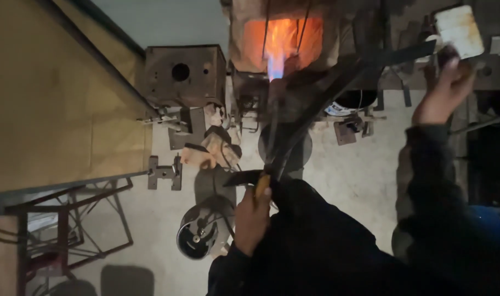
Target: Heating a metal component using a propane torch and a small forge.
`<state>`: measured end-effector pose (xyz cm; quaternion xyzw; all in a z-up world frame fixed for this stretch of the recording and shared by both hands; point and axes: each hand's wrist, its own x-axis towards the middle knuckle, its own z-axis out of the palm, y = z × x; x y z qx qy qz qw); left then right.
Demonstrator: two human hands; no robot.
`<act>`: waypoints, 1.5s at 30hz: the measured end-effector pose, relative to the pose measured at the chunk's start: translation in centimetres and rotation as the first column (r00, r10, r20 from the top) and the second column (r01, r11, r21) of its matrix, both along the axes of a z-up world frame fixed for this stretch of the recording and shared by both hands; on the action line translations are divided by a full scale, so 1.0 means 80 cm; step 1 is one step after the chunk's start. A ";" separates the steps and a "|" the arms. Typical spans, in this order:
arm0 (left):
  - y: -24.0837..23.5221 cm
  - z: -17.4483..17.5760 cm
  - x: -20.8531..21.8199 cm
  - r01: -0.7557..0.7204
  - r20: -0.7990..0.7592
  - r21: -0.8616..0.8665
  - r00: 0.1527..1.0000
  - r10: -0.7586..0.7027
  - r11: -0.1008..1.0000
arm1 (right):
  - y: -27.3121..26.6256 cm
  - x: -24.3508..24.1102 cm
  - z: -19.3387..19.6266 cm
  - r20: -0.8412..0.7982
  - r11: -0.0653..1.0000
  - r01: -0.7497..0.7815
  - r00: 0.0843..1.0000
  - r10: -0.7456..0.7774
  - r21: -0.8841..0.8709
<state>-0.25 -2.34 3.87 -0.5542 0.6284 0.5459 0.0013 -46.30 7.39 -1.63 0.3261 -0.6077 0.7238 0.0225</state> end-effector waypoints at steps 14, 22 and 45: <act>-0.038 -0.013 0.005 0.039 -0.055 -0.092 0.997 -0.045 0.995 | 0.004 -0.008 0.051 -0.336 0.916 -0.010 0.929 0.157 0.402; -0.065 0.007 0.009 0.116 -0.074 -0.074 0.990 -0.121 0.991 | 0.034 -0.038 0.064 -0.304 0.772 0.023 0.926 0.222 0.635; -0.110 0.041 -0.022 -0.023 -0.160 0.202 0.986 0.056 0.979 | 0.056 0.007 0.083 -0.725 0.790 0.404 0.685 0.072 0.460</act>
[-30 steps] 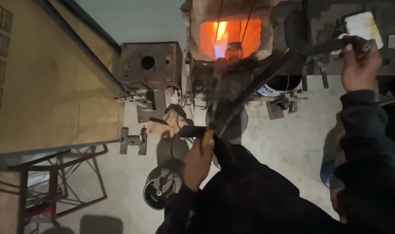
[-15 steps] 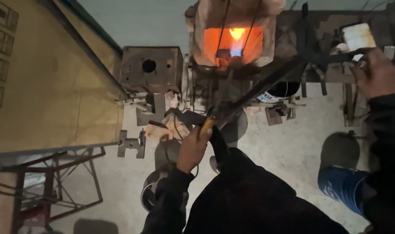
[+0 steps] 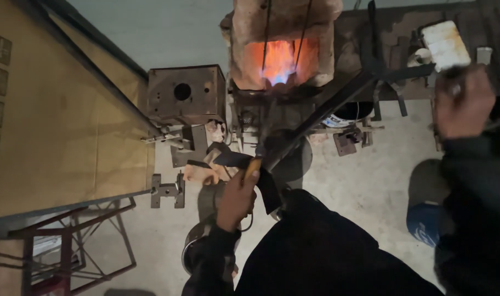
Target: Heating a metal component using a propane torch and a small forge.
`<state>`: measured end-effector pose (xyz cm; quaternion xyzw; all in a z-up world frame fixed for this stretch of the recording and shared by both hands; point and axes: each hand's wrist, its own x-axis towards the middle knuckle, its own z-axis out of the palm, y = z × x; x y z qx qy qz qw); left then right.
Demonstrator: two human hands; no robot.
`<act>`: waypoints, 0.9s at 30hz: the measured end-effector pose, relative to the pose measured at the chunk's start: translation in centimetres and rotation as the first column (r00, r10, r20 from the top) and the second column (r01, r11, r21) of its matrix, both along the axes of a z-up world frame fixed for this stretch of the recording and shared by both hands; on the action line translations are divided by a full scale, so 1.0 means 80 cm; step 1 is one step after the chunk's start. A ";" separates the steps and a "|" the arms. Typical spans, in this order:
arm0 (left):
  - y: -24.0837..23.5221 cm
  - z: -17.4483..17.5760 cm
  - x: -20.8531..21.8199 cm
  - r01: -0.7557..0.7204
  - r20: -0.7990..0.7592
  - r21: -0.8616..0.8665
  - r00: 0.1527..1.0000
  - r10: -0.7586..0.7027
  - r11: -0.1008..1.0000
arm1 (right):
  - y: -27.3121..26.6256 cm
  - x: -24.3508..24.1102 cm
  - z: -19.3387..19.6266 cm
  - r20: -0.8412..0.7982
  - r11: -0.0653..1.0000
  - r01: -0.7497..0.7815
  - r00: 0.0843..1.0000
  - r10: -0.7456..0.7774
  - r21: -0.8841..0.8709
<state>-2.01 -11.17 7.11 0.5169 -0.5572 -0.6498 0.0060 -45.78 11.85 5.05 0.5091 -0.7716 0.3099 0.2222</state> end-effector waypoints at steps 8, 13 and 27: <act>-0.002 -0.065 0.011 0.092 -0.118 -0.161 0.987 -0.111 0.983 | -0.070 0.174 -0.023 0.562 0.991 -0.040 0.821 0.104 -0.125; 0.001 -0.055 0.003 0.060 -0.131 -0.154 0.988 -0.080 0.986 | -0.103 0.235 -0.079 0.944 0.941 0.094 -0.023 0.328 -0.325; 0.015 -0.070 0.005 -0.002 -0.076 -0.197 0.997 -0.013 0.980 | -0.164 0.340 -0.045 0.902 0.936 -0.270 0.420 -0.097 0.226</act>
